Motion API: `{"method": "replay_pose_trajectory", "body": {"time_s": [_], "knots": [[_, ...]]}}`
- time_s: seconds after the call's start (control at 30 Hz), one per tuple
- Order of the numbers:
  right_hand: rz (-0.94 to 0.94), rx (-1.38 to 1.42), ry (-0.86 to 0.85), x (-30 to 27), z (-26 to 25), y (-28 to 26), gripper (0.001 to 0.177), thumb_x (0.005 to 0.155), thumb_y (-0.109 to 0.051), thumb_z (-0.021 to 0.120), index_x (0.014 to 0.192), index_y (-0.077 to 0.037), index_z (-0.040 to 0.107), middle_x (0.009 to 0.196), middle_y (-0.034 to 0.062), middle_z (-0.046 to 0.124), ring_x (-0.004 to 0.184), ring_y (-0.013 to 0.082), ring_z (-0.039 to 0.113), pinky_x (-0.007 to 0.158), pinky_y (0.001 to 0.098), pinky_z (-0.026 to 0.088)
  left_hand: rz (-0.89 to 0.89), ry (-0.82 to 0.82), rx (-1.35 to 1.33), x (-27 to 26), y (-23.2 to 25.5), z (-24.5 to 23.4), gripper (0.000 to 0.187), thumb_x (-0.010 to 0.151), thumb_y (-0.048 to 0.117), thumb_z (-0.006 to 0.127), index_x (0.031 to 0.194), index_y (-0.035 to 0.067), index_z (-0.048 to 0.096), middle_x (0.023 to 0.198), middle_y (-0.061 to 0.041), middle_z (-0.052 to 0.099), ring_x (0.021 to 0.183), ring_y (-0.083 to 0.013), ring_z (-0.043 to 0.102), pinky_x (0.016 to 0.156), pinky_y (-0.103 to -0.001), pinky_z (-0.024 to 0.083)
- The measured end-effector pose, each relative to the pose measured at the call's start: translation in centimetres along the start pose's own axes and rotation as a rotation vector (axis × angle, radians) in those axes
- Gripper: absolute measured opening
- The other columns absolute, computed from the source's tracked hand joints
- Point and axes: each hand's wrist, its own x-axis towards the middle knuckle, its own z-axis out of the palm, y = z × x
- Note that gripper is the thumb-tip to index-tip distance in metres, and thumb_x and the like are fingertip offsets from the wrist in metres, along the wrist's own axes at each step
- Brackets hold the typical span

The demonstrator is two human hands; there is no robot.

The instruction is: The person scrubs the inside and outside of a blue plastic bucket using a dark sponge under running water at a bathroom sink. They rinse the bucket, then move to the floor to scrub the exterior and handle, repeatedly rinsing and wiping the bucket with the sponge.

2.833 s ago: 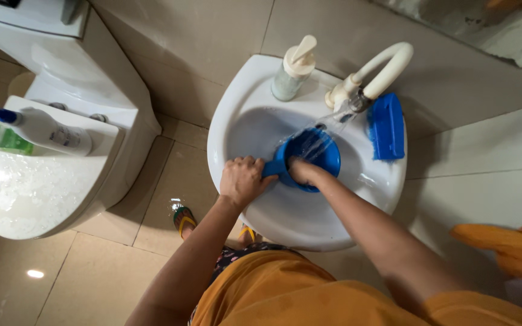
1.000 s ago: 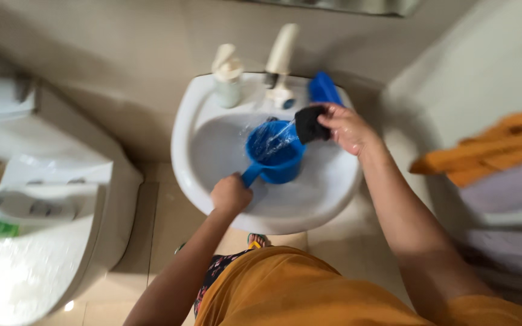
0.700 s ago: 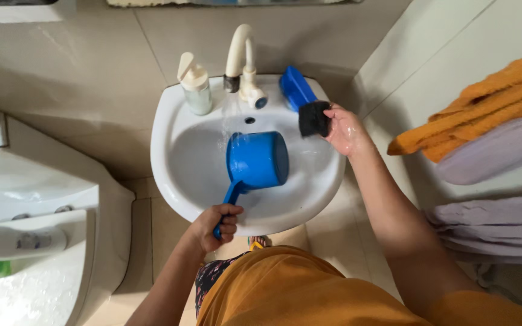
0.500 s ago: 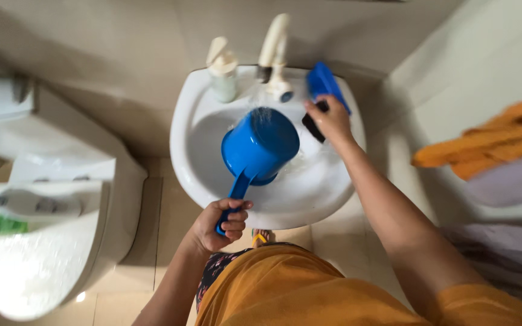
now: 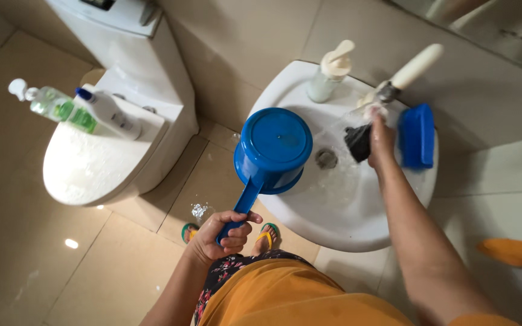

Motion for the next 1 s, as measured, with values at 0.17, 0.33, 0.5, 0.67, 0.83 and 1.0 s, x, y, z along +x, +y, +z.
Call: {"method": "replay_pose_trajectory", "body": {"time_s": [0.17,0.33,0.5,0.67,0.83,1.0], "knots": [[0.453,0.78,-0.12,0.9,1.4,0.0,0.062,0.085,-0.079,0.053,0.096,-0.02,0.069,0.078,0.0016,0.07,0.063,0.0251,0.06,0.05,0.039,0.043,0.058,-0.086,0.028,-2.2,0.2,-1.8,0.034,0.101,0.019,0.051,0.124,-0.006,0.057,0.061,0.002,0.044,0.041,-0.0072,0.039,0.037,-0.024,0.034],[0.417,0.847,-0.099,-0.6,1.9,-1.3,0.065,0.09,-0.08,0.052,0.1,-0.017,0.067,0.079,0.006,0.068,0.068,0.0265,0.061,0.056,0.0378,0.044,0.153,-0.017,0.115,-6.4,1.9,-3.5,0.032,0.1,0.017,0.052,0.124,-0.002,0.058,0.059,0.003,0.042,0.04,-0.0067,0.038,0.036,-0.025,0.033],[0.519,0.522,-0.075,-4.1,8.0,0.3,0.032,0.096,-0.043,0.063,0.109,-0.014,0.064,0.101,0.0062,0.069,0.084,0.0237,0.067,0.066,0.0411,0.053,0.244,0.059,0.088,-14.1,2.7,-6.2,0.03,0.099,0.017,0.053,0.122,-0.001,0.06,0.058,0.004,0.04,0.039,-0.0064,0.036,0.035,-0.025,0.031],[0.427,0.462,-0.073,-11.3,16.9,-0.8,0.033,0.091,-0.012,0.068,0.123,-0.004,0.062,0.118,0.0135,0.069,0.098,0.028,0.071,0.077,0.0446,0.059,0.095,0.129,0.121,-16.7,3.4,-7.3,0.034,0.097,0.02,0.055,0.124,0.0,0.061,0.057,0.004,0.039,0.04,-0.0064,0.036,0.035,-0.024,0.031],[-0.038,0.263,-0.157,-17.1,21.3,-6.9,0.034,0.098,-0.009,0.074,0.128,0.002,0.066,0.118,0.0109,0.072,0.105,0.0191,0.07,0.093,0.0314,0.058,-0.122,-0.027,0.366,-11.4,5.0,-8.3,0.04,0.099,0.024,0.058,0.13,-0.001,0.062,0.058,0.004,0.041,0.041,-0.0069,0.038,0.037,-0.023,0.034],[-0.119,-0.154,-0.112,-19.3,20.6,-10.5,0.024,0.095,-0.014,0.075,0.115,-0.001,0.073,0.097,0.0038,0.073,0.085,0.0127,0.066,0.077,0.0283,0.056,-0.249,0.034,0.642,-4.9,6.9,-8.4,0.044,0.096,0.025,0.06,0.129,-0.004,0.066,0.067,-0.004,0.062,0.051,-0.0145,0.059,0.049,-0.027,0.051]]}}
